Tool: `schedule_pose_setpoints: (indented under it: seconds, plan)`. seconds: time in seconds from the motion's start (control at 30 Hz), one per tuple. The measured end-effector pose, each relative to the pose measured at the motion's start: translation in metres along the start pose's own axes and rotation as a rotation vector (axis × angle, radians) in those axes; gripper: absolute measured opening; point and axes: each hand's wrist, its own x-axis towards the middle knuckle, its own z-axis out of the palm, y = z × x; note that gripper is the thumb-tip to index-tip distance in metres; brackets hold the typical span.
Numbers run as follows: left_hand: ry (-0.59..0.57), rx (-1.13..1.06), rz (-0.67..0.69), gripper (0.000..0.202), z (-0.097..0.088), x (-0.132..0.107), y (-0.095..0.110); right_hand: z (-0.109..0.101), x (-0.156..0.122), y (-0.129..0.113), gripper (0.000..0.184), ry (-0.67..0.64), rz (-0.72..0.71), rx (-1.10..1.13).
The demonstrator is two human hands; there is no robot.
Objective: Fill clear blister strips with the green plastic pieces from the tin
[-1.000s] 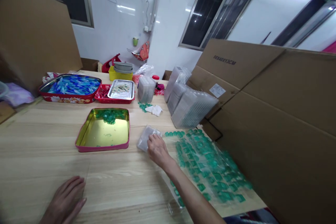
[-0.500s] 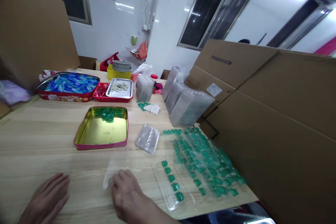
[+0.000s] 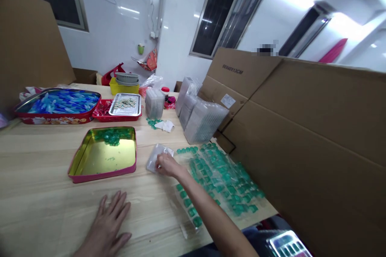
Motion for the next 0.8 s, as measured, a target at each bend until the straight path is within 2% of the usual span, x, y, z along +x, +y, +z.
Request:
schedule_pose_setpoints:
  seconds: [0.23, 0.43, 0.63, 0.8]
  plan:
    - [-0.037, 0.103, -0.045, 0.058, -0.008, -0.025, -0.024, 0.005, 0.016, 0.021, 0.015, -0.159, -0.019, 0.027]
    - [-0.066, 0.128, -0.058, 0.058, -0.016, -0.048, -0.043, 0.004, 0.016, 0.021, 0.015, -0.177, -0.011, 0.028]
    - [-0.095, 0.116, -0.118, 0.059, -0.024, -0.073, -0.069, 0.002, 0.016, 0.019, 0.017, -0.188, -0.012, 0.024]
    - [-0.131, 0.111, -0.169, 0.060, -0.028, -0.086, -0.081, 0.002, 0.016, 0.019, 0.016, -0.189, -0.020, 0.021]
